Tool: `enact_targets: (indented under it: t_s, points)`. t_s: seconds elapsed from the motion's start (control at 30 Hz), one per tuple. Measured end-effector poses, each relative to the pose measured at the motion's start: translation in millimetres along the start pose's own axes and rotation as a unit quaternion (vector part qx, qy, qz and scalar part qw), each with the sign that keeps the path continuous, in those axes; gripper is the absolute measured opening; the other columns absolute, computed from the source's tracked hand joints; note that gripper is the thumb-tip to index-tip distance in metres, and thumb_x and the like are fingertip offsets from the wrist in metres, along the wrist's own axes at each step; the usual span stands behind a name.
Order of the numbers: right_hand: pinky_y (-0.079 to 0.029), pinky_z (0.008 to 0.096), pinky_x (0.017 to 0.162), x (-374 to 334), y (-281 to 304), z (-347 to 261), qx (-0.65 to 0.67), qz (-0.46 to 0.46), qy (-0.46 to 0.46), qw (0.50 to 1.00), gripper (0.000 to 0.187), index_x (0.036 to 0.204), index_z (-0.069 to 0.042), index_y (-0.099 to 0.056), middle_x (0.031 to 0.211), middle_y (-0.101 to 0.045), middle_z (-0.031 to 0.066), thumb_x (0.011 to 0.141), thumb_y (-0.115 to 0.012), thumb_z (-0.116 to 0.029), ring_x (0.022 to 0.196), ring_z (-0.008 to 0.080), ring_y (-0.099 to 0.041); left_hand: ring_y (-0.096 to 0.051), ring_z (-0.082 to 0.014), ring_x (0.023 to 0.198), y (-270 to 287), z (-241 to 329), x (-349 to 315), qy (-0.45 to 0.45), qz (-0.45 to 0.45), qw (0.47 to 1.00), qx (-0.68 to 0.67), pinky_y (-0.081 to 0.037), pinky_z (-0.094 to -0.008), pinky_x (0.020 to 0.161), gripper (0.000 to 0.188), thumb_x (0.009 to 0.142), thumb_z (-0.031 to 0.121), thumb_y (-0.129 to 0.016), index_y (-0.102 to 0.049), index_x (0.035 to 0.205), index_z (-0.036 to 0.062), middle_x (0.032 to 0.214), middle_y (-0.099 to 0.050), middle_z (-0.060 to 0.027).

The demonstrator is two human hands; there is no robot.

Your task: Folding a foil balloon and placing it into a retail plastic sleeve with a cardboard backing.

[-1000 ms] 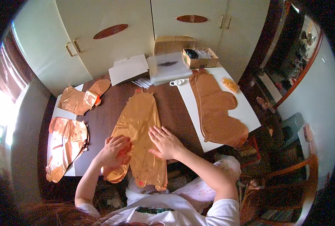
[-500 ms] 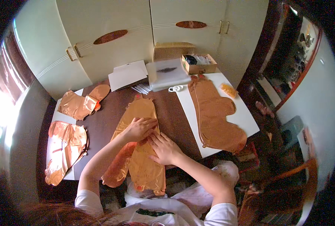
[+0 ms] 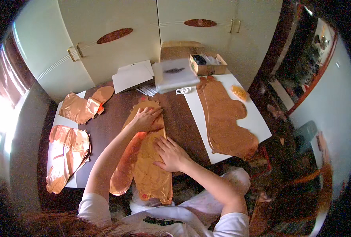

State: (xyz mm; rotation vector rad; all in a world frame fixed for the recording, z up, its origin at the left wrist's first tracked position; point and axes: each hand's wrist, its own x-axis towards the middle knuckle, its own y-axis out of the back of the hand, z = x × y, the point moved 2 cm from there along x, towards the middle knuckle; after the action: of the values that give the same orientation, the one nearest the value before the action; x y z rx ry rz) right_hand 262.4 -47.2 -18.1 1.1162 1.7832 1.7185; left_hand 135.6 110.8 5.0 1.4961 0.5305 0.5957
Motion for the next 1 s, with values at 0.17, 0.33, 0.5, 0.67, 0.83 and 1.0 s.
enact_targets:
  t_s: [0.17, 0.33, 0.5, 0.67, 0.83, 1.0]
  points:
    - [-0.020, 0.0443, 0.110, 0.5, -0.5, -0.6, -0.008, -0.014, -0.001, 1.000, 0.074, 0.131, 0.004, -0.039, 0.138, -0.038, 0.0206, 0.086, -0.047, -0.054, 0.132, 0.0333, -0.031, -0.043, -0.0293, 0.120, 8.7, -17.2, -53.6, 0.061, 0.079, 0.994, -0.049, -0.036, -0.0455, 0.095, 0.064, 0.080, 0.044, -0.060, -0.043, 0.132, 0.0108, 0.135, -0.044, -0.0095]
    - [-0.019, 0.0438, 0.111, -4.8, 2.8, 2.3, -0.017, -0.016, -0.008, 1.000, 0.077, 0.136, 0.003, -0.034, 0.143, -0.032, 0.0194, 0.087, -0.046, -0.055, 0.134, 0.0321, -0.028, -0.050, -0.0325, 0.092, 58.9, 13.8, -210.1, 0.172, 0.092, 0.980, -0.041, -0.041, -0.0440, 0.077, 0.041, 0.071, 0.032, -0.071, -0.056, 0.097, 0.0053, 0.089, -0.052, -0.0123]
    - [-0.019, 0.0447, 0.111, -5.3, -2.3, 4.1, -0.017, -0.007, 0.000, 1.000, 0.077, 0.136, 0.002, -0.035, 0.143, -0.032, 0.0189, 0.086, -0.048, -0.055, 0.134, 0.0322, -0.027, -0.062, -0.0248, 0.051, 54.6, 56.6, -320.3, 0.434, -0.151, 0.880, -0.115, -0.046, -0.0363, 0.048, 0.051, 0.087, 0.048, -0.055, -0.066, 0.067, 0.0027, 0.055, -0.060, -0.0129]
    - [-0.014, 0.0427, 0.113, 0.4, -1.3, 0.5, -0.007, -0.043, -0.006, 0.999, 0.078, 0.139, 0.001, -0.029, 0.147, -0.027, 0.0170, 0.088, -0.042, -0.057, 0.138, 0.0295, -0.021, -0.066, -0.0157, 0.076, -5.5, 86.0, -348.3, 0.490, 0.077, 0.548, -0.674, -0.050, -0.0250, 0.063, 0.026, 0.092, 0.023, -0.055, -0.063, 0.098, -0.0008, 0.090, -0.068, -0.0063]
    - [-0.015, 0.0428, 0.113, -1.1, -0.5, 0.6, -0.009, -0.040, -0.008, 0.999, 0.079, 0.139, 0.001, -0.029, 0.147, -0.027, 0.0171, 0.088, -0.043, -0.057, 0.138, 0.0297, -0.022, -0.062, -0.0134, 0.082, 3.5, 102.3, -313.4, 0.372, 0.291, 0.537, -0.699, -0.048, -0.0250, 0.066, 0.011, 0.082, 0.005, -0.063, -0.063, 0.092, 0.0013, 0.091, -0.067, -0.0074]
    - [-0.018, 0.0447, 0.112, -1.3, 4.2, -0.6, -0.010, -0.028, -0.005, 1.000, 0.080, 0.136, 0.002, -0.034, 0.143, -0.031, 0.0186, 0.084, -0.049, -0.057, 0.136, 0.0313, -0.025, -0.040, -0.0299, 0.126, 6.0, 114.9, -256.3, 0.146, 0.241, 0.774, -0.567, -0.035, -0.0398, 0.101, 0.021, 0.070, 0.004, -0.064, -0.062, 0.091, 0.0019, 0.131, -0.045, -0.0187]
